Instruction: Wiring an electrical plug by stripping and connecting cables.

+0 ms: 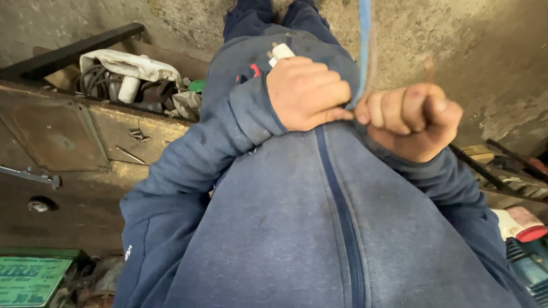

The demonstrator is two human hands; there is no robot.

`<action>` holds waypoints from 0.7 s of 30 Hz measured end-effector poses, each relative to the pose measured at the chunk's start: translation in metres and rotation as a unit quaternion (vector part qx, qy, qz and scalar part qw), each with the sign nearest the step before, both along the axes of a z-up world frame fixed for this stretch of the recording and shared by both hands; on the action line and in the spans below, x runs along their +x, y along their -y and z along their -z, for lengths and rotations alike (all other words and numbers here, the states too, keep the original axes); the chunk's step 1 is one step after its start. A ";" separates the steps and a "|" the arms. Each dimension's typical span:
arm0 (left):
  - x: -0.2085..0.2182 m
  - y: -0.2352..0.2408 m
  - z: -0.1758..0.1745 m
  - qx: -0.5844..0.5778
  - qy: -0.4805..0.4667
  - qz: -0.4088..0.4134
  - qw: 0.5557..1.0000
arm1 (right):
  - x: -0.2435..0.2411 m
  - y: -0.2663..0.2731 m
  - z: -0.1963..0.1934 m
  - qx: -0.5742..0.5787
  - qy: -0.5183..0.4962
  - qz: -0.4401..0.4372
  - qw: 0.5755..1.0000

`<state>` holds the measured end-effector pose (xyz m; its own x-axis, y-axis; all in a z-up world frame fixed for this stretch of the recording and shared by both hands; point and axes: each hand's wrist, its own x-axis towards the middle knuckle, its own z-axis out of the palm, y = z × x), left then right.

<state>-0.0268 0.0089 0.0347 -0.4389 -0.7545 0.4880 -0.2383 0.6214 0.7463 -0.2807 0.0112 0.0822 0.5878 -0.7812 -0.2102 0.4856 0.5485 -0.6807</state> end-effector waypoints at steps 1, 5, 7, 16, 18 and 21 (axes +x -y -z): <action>-0.001 -0.001 -0.001 -0.001 0.000 0.004 1.000 | 0.002 -0.004 -0.005 -0.001 0.000 0.004 1.000; -0.005 -0.008 -0.002 -0.006 0.012 0.029 0.999 | 0.012 -0.019 -0.018 -0.057 -0.088 0.045 0.993; -0.007 -0.008 -0.002 -0.005 0.014 0.039 0.999 | 0.015 -0.021 -0.021 -0.071 -0.089 0.068 0.991; -0.010 -0.009 -0.002 0.019 0.021 0.038 0.999 | 0.009 -0.021 -0.018 -0.096 -0.115 0.052 0.987; -0.010 -0.009 -0.003 0.027 0.027 0.013 0.999 | 0.010 -0.020 -0.016 -0.104 -0.101 0.053 0.988; -0.010 -0.008 -0.009 0.027 0.036 -0.010 0.999 | 0.012 -0.018 -0.011 -0.120 -0.089 0.067 0.987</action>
<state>-0.0364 0.0173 0.0432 -0.4564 -0.7881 0.4130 -0.3049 0.5746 0.7595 -0.2685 0.0291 0.0929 0.4456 -0.8894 -0.1015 0.4035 0.3007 -0.8642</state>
